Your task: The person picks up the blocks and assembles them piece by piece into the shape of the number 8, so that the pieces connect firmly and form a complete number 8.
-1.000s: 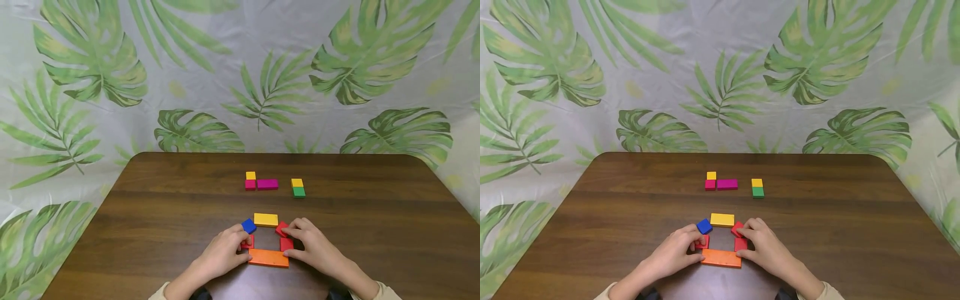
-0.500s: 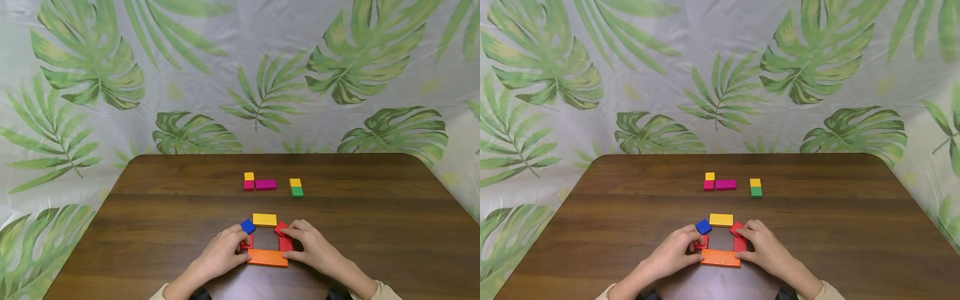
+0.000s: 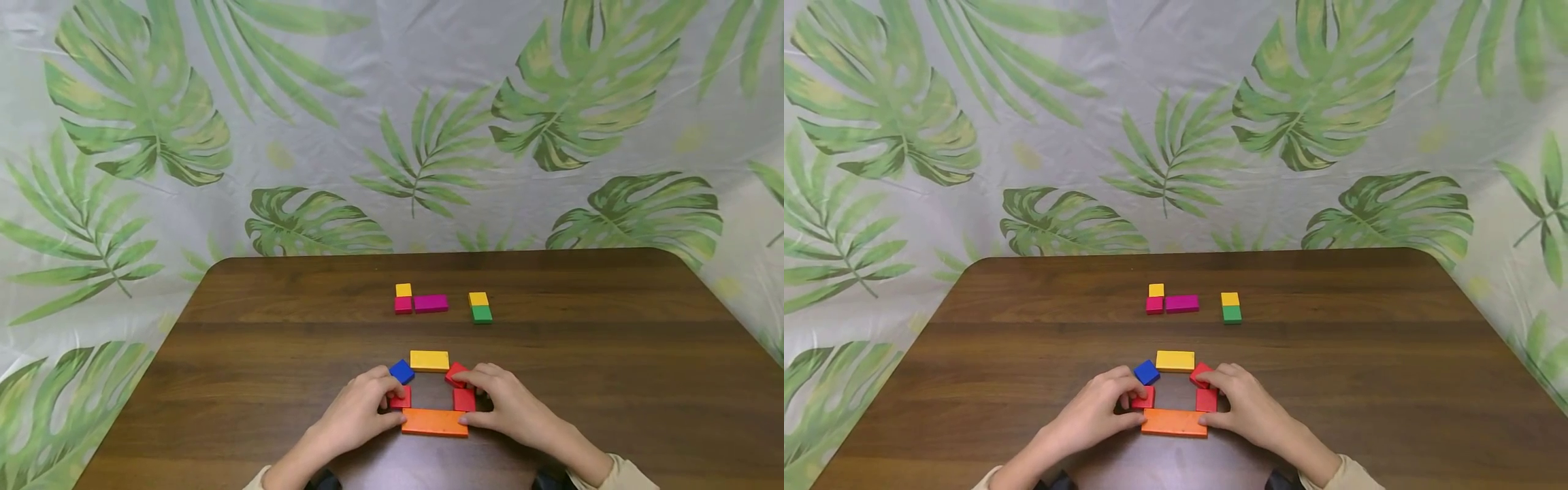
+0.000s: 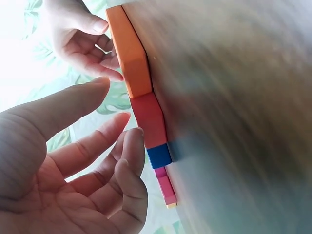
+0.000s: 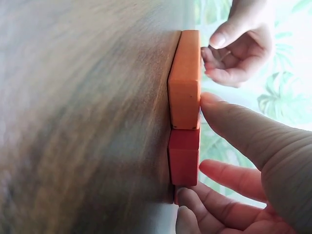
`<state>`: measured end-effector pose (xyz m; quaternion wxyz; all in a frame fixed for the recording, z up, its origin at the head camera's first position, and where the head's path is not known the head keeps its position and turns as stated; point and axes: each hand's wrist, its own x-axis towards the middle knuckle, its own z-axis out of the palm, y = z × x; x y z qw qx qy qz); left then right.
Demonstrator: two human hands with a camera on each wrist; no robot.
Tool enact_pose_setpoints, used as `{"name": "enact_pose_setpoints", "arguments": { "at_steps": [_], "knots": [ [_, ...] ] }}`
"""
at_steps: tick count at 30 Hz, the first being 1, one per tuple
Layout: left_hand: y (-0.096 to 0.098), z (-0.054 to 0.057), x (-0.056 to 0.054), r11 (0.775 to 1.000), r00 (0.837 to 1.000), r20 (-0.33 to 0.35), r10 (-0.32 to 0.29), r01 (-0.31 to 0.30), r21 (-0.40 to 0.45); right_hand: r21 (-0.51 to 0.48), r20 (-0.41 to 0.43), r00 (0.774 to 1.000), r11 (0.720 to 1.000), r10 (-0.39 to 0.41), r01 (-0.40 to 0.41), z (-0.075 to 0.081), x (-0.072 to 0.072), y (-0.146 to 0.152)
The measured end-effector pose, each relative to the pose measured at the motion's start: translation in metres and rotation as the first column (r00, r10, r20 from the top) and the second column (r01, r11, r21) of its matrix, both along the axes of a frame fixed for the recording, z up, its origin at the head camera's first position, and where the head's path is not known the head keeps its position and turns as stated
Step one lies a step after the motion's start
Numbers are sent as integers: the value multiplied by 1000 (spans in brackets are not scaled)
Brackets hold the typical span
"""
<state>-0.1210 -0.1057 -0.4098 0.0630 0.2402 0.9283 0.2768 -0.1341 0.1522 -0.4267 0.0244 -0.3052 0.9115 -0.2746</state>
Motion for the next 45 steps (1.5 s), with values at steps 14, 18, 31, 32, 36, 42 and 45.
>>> {"name": "enact_pose_setpoints", "arguments": {
  "at_steps": [14, 18, 31, 32, 36, 42, 45],
  "knots": [
    [-22, 17, -21, 989, 990, -54, 129, -124, 85, -8, 18, 1000, 1000, -5, 5, 0, 0, 2],
    [-34, 18, -38, 974, 985, -11, 173, -170, 149, -4, 7, 1000, 1000, 1, -1, 3, 0, 3],
    [-31, 2, -114, 944, 975, 71, 210, -221, 244, -11, 42, 999, 1000, -5, 5, 1, 0, 3],
    [-29, 1, -118, 942, 973, 75, 219, -231, 243, -10, 47, 999, 1000, -7, 7, 1, 0, 3],
    [-21, -4, -128, 939, 967, 60, 246, -254, 231, -7, 61, 998, 1000, -13, 14, 2, 0, 3],
    [-10, -4, -135, 943, 958, 41, 283, -286, 170, -16, 58, 998, 1000, -5, 5, 2, 0, 2],
    [-4, 0, -139, 949, 963, 39, 267, -270, 162, -23, 54, 999, 1000, -4, 5, 2, 0, 2]
  ]
}}
